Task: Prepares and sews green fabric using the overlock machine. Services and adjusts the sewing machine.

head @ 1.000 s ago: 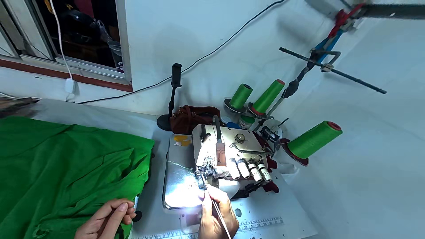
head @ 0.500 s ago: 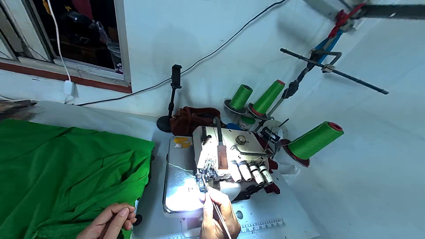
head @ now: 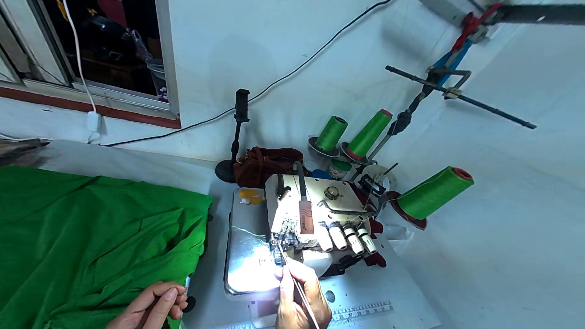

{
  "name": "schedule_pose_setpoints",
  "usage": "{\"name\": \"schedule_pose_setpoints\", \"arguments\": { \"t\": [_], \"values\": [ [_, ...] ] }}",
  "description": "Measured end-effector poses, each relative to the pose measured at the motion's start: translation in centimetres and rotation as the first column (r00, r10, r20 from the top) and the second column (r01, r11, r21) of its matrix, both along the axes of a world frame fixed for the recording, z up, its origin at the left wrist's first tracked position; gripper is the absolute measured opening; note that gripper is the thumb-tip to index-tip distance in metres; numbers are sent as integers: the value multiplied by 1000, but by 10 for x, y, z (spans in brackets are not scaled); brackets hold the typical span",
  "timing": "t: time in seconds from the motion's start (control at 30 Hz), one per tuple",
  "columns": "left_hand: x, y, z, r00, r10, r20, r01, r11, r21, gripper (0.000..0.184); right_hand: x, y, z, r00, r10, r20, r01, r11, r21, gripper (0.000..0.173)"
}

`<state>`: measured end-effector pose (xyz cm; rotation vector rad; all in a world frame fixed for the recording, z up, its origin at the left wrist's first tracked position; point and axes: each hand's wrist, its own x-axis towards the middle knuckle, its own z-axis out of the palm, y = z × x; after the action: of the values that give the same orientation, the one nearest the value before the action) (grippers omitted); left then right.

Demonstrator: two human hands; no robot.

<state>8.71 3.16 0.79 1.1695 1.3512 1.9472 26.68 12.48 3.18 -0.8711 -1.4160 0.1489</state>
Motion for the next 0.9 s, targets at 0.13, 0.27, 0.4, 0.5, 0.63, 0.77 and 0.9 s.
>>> {"name": "schedule_pose_setpoints", "arguments": {
  "t": [0.13,0.27,0.4,0.5,0.63,0.77,0.9],
  "values": [
    [0,0,0,1000,-5,1,5,1000,1,27,1,0,-1,1000,0,0,0,1000,-1,6],
    [0,-1,1,1000,-9,-7,9,1000,1,26,2,-1,-1,1000,8,5,-8,1000,-25,7],
    [0,-1,0,1000,-12,1,12,1000,10,26,2,-1,-2,1000,4,4,-4,1000,-18,6],
    [0,0,0,1000,-12,-4,12,1000,9,26,2,-1,-3,1000,15,-10,-15,1000,-24,6],
    [0,-1,-1,1000,-8,-2,8,1000,7,27,2,0,-3,1000,25,-7,-25,1000,-10,7],
    [1,-1,0,1000,-11,1,11,1000,13,27,0,1,0,1000,5,-2,-5,1000,-3,6],
    [1,-1,2,1000,-17,3,17,1000,10,27,-1,1,-1,1000,13,-13,-13,1000,-10,7]
  ]
}}
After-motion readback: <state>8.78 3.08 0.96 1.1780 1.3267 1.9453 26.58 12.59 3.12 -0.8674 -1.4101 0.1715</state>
